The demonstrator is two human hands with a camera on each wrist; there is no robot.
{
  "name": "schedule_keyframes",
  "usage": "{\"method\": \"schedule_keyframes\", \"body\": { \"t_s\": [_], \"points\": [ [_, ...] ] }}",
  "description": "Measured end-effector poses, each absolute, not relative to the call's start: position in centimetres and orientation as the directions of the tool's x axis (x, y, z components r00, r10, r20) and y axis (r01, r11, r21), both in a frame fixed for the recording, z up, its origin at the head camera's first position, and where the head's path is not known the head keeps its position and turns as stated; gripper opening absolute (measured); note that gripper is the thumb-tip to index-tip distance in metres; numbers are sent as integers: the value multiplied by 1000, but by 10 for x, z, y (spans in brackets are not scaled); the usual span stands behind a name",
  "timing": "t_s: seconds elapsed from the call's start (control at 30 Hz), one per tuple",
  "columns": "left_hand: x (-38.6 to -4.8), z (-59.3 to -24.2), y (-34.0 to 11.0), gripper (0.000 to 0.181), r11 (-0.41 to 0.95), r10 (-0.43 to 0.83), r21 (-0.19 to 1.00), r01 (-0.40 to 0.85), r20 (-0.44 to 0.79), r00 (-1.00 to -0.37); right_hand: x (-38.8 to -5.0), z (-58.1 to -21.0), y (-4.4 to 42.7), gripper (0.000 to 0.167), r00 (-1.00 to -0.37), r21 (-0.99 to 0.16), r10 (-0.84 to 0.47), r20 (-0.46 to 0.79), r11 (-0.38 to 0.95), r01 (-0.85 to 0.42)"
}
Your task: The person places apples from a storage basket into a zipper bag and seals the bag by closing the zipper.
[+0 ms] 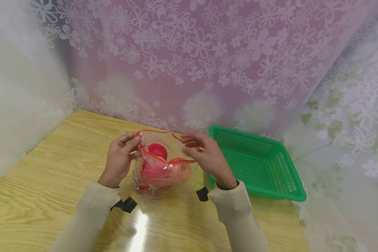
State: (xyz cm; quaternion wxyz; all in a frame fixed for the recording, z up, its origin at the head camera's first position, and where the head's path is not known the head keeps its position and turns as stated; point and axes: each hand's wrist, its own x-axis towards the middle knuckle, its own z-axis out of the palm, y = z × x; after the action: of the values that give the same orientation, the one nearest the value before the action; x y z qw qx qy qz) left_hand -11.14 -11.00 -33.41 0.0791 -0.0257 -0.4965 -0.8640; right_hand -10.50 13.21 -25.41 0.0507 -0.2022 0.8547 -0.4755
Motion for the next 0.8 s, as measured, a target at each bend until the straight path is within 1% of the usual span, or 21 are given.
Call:
{"method": "schedule_keyframes", "body": {
  "t_s": [0.17,0.47,0.67,0.8],
  "points": [
    [-111,-333,-110,21,-482,-112,862,158,118,-987,-97,-255,131,31,-913,-797,-390,123,509,-325],
    [-111,-334,-109,20,-477,-109,866,150,111,-988,-84,-262,127,18,-908,-730,-411,85,594,-338],
    [-111,-335,-109,20,-485,-110,861,153,113,-987,-80,-268,123,19,-902,-674,-430,46,653,-346],
    [-112,-335,-108,19,-495,-109,857,143,102,-989,-80,-272,119,22,-903,-661,-429,7,676,-326]
  ]
}}
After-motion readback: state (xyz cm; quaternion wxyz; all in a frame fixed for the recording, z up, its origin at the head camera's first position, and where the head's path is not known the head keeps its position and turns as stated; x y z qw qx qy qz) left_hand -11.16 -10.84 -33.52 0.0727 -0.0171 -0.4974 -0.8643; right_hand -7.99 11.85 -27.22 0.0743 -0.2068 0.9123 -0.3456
